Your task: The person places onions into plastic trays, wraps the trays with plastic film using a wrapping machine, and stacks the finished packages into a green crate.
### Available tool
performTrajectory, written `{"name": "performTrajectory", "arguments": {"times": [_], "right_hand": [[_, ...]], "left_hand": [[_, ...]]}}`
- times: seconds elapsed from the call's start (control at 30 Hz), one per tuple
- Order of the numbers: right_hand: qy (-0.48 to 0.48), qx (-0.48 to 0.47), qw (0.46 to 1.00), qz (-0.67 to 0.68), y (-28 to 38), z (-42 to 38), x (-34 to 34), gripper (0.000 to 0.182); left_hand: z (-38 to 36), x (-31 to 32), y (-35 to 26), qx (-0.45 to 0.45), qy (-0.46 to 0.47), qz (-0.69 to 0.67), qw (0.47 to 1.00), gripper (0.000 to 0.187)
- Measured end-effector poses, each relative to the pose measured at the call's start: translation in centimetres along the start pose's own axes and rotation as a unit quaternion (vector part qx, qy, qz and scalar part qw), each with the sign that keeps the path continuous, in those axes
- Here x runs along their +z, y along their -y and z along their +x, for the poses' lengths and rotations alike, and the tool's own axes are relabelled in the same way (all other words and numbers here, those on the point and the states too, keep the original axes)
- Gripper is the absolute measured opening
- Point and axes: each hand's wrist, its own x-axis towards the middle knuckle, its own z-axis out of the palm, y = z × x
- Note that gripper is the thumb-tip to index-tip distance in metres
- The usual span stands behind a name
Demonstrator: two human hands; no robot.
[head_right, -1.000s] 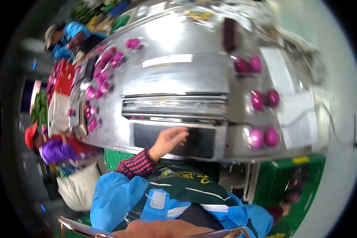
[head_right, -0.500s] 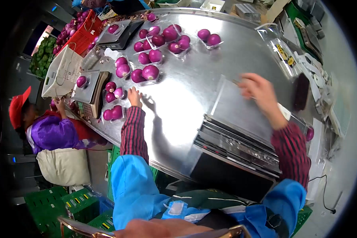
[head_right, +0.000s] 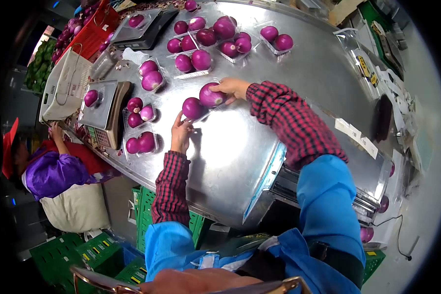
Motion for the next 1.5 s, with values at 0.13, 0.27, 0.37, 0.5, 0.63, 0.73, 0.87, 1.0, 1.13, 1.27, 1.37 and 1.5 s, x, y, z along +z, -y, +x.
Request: {"name": "performTrajectory", "arguments": {"times": [0.13, 0.27, 0.37, 0.5, 0.63, 0.73, 0.87, 1.0, 1.13, 1.27, 1.37, 1.5], "right_hand": [[-0.024, -0.021, 0.998, -0.05, 2.3, -11.3, -3.1, 0.066], [-0.16, -0.125, 0.978, -0.048, 0.1, -27.4, -6.6, 0.066], [-0.277, -0.113, 0.954, -0.003, -6.3, -38.8, -8.5, 0.063], [-0.353, -0.069, 0.927, 0.103, -17.0, -48.1, -10.0, 0.062], [-0.409, -0.042, 0.892, 0.188, -23.9, -51.8, -9.6, 0.067], [-0.523, -0.134, 0.842, -0.004, -27.9, -53.9, -7.9, 0.053], [-0.624, 0.053, 0.689, -0.365, -30.8, -58.1, -3.9, 0.033], [-0.596, -0.086, 0.799, 0.001, -32.7, -53.1, -3.5, 0.017], [-0.425, -0.19, 0.785, 0.409, -32.4, -56.7, -2.7, 0.014], [-0.28, -0.262, 0.761, 0.523, -29.6, -60.3, -1.6, 0.019], [-0.233, -0.476, 0.756, 0.385, -24.7, -62.5, -3.6, 0.023], [-0.358, -0.556, 0.72, 0.209, -17.7, -61.3, -10.3, 0.033]], "left_hand": [[-6.8, 5.5, -3.0, 0.088, 0.036, 0.036, 0.995, 0.064], [-13.8, 13.6, -4.5, 0.16, 0.166, 0.076, 0.97, 0.066], [-18.4, 20.7, -2.3, 0.164, 0.281, 0.119, 0.938, 0.062], [-22.5, 28.1, 3.2, 0.103, 0.41, 0.16, 0.892, 0.06], [-25.1, 30.9, 5.9, 0.029, 0.468, 0.179, 0.865, 0.056], [-25.9, 29.1, 4.6, 0.123, 0.423, 0.305, 0.844, 0.046], [-27.6, 25.0, 2.3, 0.295, 0.299, 0.468, 0.778, 0.031], [-26.6, 24.7, 5.3, 0.237, 0.301, 0.496, 0.779, 0.031], [-30.6, 22.1, 1.7, 0.026, 0.326, 0.321, 0.889, 0.058], [-32.6, 19.9, 0.7, -0.314, 0.409, 0.122, 0.848, 0.042], [-33.4, 22.7, -4.6, -0.194, 0.532, 0.061, 0.822, 0.02], [-30.4, 31.5, -8.8, -0.017, 0.614, -0.187, 0.767, 0.029]]}}
